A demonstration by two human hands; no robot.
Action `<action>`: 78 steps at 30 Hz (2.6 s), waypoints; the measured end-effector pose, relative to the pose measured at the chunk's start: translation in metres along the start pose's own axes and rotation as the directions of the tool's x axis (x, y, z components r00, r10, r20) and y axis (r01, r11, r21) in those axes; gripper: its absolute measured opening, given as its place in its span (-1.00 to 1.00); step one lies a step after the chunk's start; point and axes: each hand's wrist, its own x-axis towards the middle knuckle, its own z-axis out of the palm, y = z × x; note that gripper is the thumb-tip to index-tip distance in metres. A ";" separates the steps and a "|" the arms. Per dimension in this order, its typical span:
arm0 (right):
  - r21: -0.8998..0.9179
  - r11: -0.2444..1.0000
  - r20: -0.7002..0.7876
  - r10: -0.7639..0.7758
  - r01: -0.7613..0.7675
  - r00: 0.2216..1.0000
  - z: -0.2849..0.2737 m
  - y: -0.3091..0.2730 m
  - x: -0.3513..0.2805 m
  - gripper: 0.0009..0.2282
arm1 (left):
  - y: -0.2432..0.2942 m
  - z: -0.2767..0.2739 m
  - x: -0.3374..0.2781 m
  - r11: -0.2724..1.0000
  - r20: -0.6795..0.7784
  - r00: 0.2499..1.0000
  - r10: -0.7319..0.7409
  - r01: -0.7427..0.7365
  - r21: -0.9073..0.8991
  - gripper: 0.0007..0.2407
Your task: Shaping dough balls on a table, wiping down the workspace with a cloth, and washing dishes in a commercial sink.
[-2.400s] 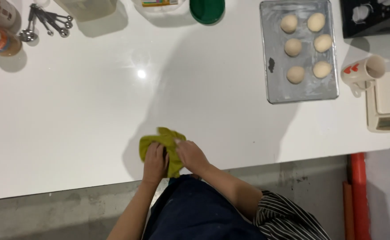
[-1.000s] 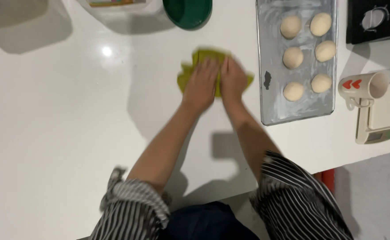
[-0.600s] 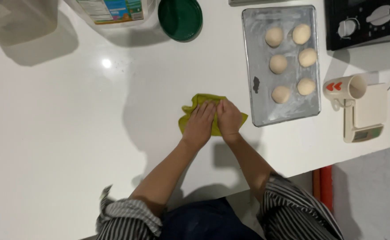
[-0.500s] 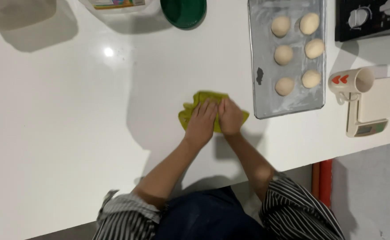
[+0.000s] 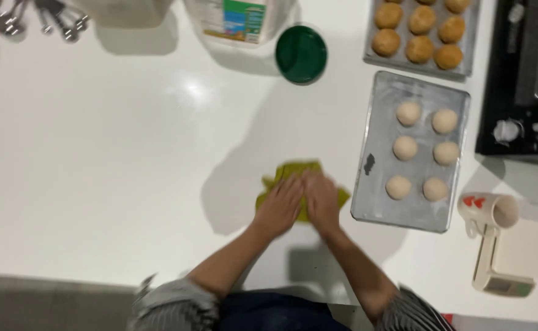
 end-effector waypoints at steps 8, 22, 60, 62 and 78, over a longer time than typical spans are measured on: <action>-0.011 0.826 0.682 -0.406 0.563 0.609 0.092 0.010 0.001 -0.37 | -0.050 -0.026 -0.085 0.956 0.164 0.949 -0.270 0.284 -0.070 -0.49; -0.024 0.927 0.367 -0.341 0.375 0.865 0.117 -0.074 0.064 -0.48 | -0.124 -0.047 -0.047 0.947 -0.061 0.958 -0.280 0.287 0.147 -0.49; -0.322 0.899 0.098 -0.280 0.297 0.955 0.070 -0.050 0.092 -0.55 | -0.259 -0.215 -0.325 0.246 -0.482 0.218 -0.848 0.969 0.005 -0.58; -0.474 0.880 -0.154 -0.120 0.033 0.981 0.091 -0.046 0.148 -0.53 | -0.261 -0.205 -0.340 0.302 -0.513 0.267 -0.816 0.953 0.015 -0.59; 0.139 0.722 0.313 -0.682 0.678 0.661 0.439 -0.500 0.078 -0.62 | -0.264 -0.190 -0.362 0.439 -0.710 0.103 -0.697 0.844 -0.309 -0.62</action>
